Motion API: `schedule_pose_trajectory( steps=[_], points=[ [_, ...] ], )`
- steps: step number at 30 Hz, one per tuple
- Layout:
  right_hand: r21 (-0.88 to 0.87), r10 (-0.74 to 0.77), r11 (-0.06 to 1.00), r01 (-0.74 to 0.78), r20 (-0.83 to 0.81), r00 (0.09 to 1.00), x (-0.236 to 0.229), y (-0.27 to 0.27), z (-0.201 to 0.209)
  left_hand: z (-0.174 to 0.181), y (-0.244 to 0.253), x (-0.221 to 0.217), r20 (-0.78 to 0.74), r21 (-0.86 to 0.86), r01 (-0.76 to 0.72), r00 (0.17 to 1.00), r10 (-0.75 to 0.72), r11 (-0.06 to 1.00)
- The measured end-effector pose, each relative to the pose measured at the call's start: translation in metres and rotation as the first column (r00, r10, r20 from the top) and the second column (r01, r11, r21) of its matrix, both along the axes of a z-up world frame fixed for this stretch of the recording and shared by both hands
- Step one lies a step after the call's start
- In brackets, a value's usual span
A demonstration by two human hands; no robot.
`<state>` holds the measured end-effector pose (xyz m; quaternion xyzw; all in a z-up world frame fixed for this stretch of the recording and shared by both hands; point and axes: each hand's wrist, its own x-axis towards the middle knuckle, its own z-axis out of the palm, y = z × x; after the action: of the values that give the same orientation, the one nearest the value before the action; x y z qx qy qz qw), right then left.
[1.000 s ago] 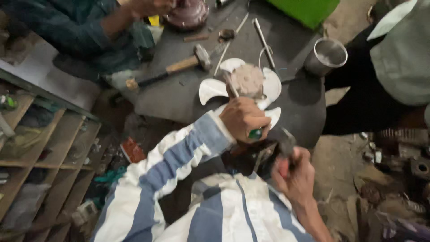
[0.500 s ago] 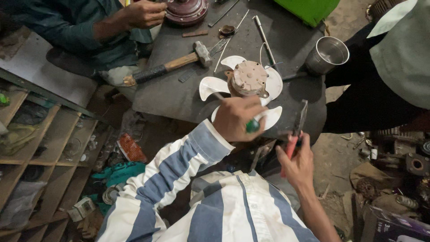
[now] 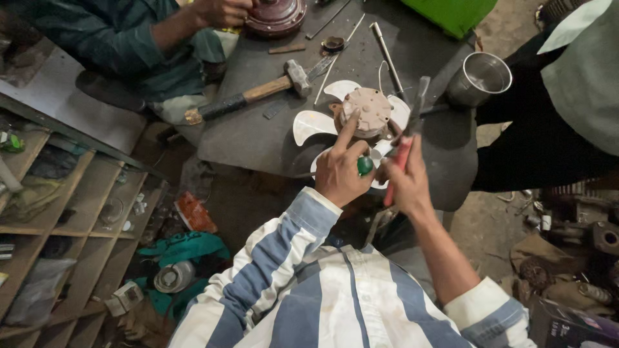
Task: The person uses pliers and a screwdriver to remove wires and fasteners from a ceiling fan motor and blade assembly. They rotate the fan, cut wires, and loosen screws while another person works nearby on a separate motor.
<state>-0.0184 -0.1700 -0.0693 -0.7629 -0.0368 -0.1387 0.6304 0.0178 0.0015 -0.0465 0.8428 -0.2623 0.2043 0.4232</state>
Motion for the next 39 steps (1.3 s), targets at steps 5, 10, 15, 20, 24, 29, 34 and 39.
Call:
schedule_pose_trajectory(
  steps=[5,10,15,20,24,29,34,39],
  points=[
    [0.136,0.065,0.989,-0.051,-0.098,0.993,0.021,-0.020,0.025,0.006,-0.010,-0.008,-0.036,-0.010,-0.003,0.999,0.003,1.000],
    [-0.073,0.021,0.997,-0.028,-0.093,0.995,0.034,-0.022,0.045,0.003,-0.022,-0.009,-0.037,-0.004,-0.017,0.999,0.017,1.000],
    [-0.191,-0.066,0.980,0.060,-0.026,0.997,0.057,-0.024,0.039,0.004,-0.042,-0.006,-0.072,0.014,-0.042,0.996,0.043,0.999],
    [0.084,0.063,0.995,-0.055,-0.097,0.993,0.097,-0.055,0.041,0.002,-0.070,0.008,-0.117,0.050,-0.065,0.991,0.071,0.997],
    [0.177,0.129,0.980,-0.090,-0.227,0.965,0.129,-0.063,0.048,-0.002,-0.100,0.022,-0.241,0.174,-0.012,0.969,0.054,0.985],
    [-0.074,0.048,0.995,-0.067,-0.237,0.970,0.112,-0.081,0.057,0.008,-0.088,0.017,-0.186,0.167,0.051,0.982,-0.020,0.985],
    [0.023,-0.048,0.998,0.053,-0.152,0.987,0.047,-0.098,0.026,0.026,-0.076,0.000,-0.074,0.137,0.126,0.990,-0.116,0.983],
    [0.205,-0.068,0.973,0.105,-0.178,0.982,-0.044,-0.114,-0.026,0.044,-0.098,-0.018,0.173,0.182,0.289,0.932,-0.319,0.940]
  ],
)
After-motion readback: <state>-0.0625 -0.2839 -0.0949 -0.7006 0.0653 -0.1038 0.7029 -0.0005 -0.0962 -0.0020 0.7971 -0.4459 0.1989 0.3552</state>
